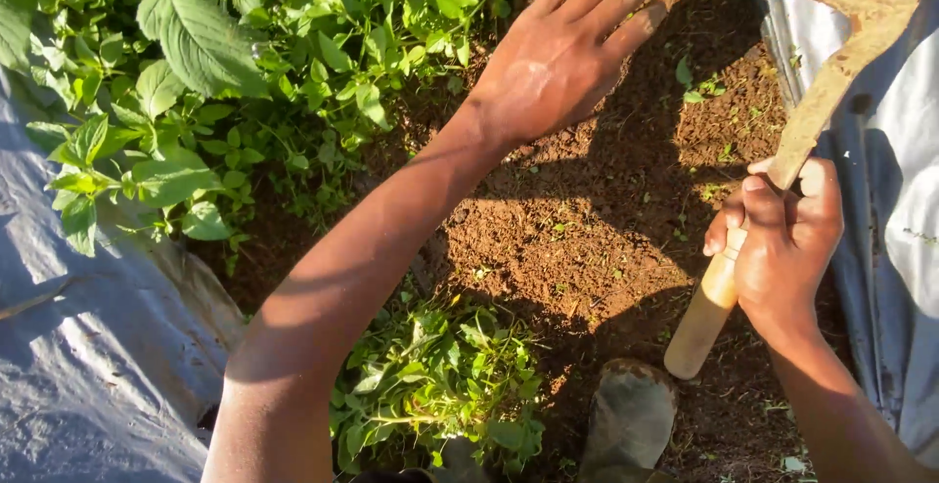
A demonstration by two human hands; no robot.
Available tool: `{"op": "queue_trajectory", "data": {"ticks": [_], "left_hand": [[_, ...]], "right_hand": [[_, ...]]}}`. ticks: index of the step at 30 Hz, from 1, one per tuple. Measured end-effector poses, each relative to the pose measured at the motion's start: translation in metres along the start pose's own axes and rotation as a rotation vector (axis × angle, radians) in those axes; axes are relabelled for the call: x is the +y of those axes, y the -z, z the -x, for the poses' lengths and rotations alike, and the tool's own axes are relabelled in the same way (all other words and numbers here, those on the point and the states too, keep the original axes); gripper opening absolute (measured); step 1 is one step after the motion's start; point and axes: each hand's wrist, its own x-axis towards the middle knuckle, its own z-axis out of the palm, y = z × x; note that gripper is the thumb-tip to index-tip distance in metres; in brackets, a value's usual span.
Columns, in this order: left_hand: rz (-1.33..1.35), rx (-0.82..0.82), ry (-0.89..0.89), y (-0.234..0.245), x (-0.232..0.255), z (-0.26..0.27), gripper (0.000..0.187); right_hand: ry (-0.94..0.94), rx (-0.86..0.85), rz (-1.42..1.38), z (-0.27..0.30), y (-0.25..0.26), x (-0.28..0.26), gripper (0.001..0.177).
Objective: The person uses a hoe to loosen the soil around a row of green plants and then pulls out weeds by hand. The removed weeds are gathered into a pile on the ground next to the plants.
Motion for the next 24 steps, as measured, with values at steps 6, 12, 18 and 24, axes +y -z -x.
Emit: {"op": "queue_trajectory", "data": {"ticks": [6, 12, 18, 24], "left_hand": [[-0.037, -0.092, 0.58, -0.039, -0.097, -0.015, 0.034], [-0.129, -0.16, 0.657, -0.032, -0.138, 0.05, 0.044], [-0.112, -0.187, 0.8, -0.026, -0.121, 0.052, 0.045], [-0.39, 0.114, 0.496, -0.03, -0.112, 0.052, 0.025]], "right_hand": [[-0.066, 0.03, -0.038, -0.024, -0.001, 0.001, 0.009], [-0.091, 0.012, -0.089, -0.031, 0.007, 0.011, 0.01], [-0.147, 0.046, -0.011, -0.031, -0.002, -0.005, 0.007], [-0.043, 0.01, -0.036, -0.04, -0.02, -0.008, 0.014]]}}
